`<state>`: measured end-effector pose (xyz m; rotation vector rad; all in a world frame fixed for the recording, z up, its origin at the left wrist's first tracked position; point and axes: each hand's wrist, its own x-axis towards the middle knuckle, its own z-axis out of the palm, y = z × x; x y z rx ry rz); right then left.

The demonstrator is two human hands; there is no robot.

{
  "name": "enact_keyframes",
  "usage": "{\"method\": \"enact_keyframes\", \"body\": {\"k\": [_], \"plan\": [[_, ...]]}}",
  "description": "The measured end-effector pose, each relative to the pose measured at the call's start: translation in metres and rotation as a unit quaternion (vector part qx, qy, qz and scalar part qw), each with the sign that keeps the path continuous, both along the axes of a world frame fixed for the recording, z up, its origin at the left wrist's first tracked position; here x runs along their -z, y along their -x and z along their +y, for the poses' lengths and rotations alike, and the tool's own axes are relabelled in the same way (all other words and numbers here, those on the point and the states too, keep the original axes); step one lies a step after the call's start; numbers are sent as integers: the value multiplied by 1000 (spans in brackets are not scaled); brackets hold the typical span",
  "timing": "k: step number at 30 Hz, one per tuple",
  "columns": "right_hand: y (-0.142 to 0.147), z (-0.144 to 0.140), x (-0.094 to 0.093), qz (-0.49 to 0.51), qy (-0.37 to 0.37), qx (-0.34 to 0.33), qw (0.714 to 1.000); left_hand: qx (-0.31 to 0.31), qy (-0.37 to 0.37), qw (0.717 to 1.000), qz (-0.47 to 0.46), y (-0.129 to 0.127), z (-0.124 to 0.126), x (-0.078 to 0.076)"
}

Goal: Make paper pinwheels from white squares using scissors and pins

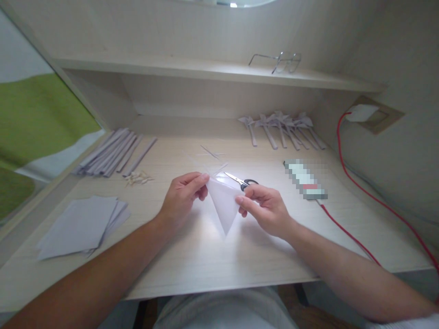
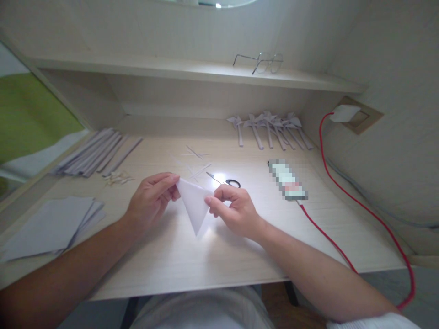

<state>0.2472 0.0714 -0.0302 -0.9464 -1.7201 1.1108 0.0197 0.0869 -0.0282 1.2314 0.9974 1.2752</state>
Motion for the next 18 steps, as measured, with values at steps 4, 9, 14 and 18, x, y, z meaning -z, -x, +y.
{"method": "enact_keyframes", "body": {"k": [4, 9, 14, 18], "plan": [[2, 2, 2, 43, 35, -1, 998, 4, -8, 1000, 23, -2, 0, 4], [2, 2, 5, 74, 53, -2, 996, 107, 23, 992, 69, -7, -8, 10], [2, 1, 4, 67, 41, 1, 997, 131, 15, 988, 80, -6, -7, 13], [2, 2, 3, 65, 46, 3, 997, 113, -3, 991, 74, -4, -3, 12]]}}
